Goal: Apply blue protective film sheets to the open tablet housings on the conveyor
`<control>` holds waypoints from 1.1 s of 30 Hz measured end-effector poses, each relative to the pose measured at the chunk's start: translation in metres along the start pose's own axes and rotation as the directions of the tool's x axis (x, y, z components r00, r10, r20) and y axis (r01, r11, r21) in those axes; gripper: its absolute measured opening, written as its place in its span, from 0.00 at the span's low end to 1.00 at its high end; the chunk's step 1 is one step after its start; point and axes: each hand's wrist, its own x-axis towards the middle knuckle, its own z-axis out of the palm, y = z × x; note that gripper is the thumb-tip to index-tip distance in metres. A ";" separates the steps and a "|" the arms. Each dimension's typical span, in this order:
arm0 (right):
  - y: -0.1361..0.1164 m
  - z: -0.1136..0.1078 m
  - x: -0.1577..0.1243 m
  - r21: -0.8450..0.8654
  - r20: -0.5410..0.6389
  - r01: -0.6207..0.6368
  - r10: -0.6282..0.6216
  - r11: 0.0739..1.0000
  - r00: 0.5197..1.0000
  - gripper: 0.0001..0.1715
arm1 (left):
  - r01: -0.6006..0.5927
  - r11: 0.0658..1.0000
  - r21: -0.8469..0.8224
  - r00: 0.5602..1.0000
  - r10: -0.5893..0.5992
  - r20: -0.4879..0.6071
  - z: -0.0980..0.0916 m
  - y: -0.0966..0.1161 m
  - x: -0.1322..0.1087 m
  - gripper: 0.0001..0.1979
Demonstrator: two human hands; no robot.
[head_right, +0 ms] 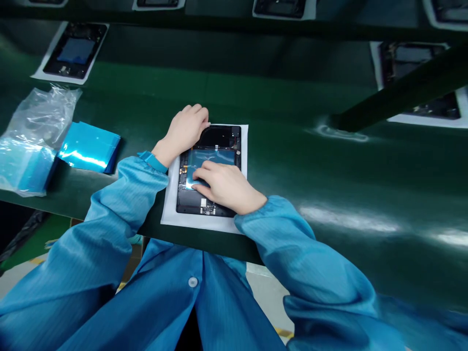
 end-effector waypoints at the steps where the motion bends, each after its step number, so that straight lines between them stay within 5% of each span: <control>1: -0.002 -0.003 0.006 0.033 0.038 -0.065 0.064 0.997 0.997 0.11 | -0.003 1.000 0.000 1.000 0.003 0.005 0.000 0.000 0.000 0.12; 7: -0.014 -0.022 0.036 0.065 0.282 -0.298 0.269 0.952 0.921 0.10 | -0.003 1.000 -0.006 0.999 0.004 0.040 -0.004 0.002 -0.001 0.13; 13: -0.012 -0.020 0.045 0.081 0.308 -0.341 0.302 0.937 0.902 0.07 | 0.006 1.000 -0.025 0.999 -0.005 0.039 -0.003 0.003 -0.001 0.14; 16: -0.004 -0.021 0.034 0.340 0.205 -0.297 0.238 0.892 0.949 0.07 | 0.024 0.999 -0.029 0.999 -0.023 0.043 -0.009 0.005 -0.002 0.14; 18: 0.004 -0.023 0.017 0.467 -0.024 -0.290 0.340 0.835 0.940 0.12 | 0.043 0.998 -0.044 0.998 -0.041 0.044 -0.018 0.009 -0.002 0.14; 19: 0.009 -0.024 0.005 0.480 -0.164 -0.311 0.432 0.820 0.887 0.16 | 0.052 0.997 -0.053 0.998 -0.050 0.042 -0.024 0.011 -0.002 0.14; 21: 0.020 -0.023 -0.019 0.460 -0.388 -0.411 0.594 0.787 0.704 0.26 | 0.057 0.997 -0.054 0.998 -0.055 0.025 -0.037 0.015 -0.002 0.15; 23: 0.030 -0.019 -0.043 0.512 -0.411 -0.492 0.704 0.704 0.580 0.37 | 0.043 0.999 -0.025 0.999 -0.044 -0.009 -0.051 0.017 -0.004 0.15; 24: 0.033 -0.017 -0.053 0.575 -0.342 -0.506 0.751 0.643 0.565 0.39 | 0.035 0.999 -0.009 0.999 -0.035 -0.028 -0.057 0.018 -0.004 0.15; 28: 0.033 -0.012 -0.078 0.718 0.009 -0.515 0.734 0.468 0.679 0.29 | 0.017 0.999 0.033 0.996 -0.014 -0.090 -0.073 0.019 -0.007 0.16; 33: 0.020 -0.010 -0.086 0.681 0.009 -0.485 0.656 0.549 0.755 0.27 | 0.013 0.999 0.048 0.991 -0.006 -0.131 -0.087 0.021 -0.011 0.15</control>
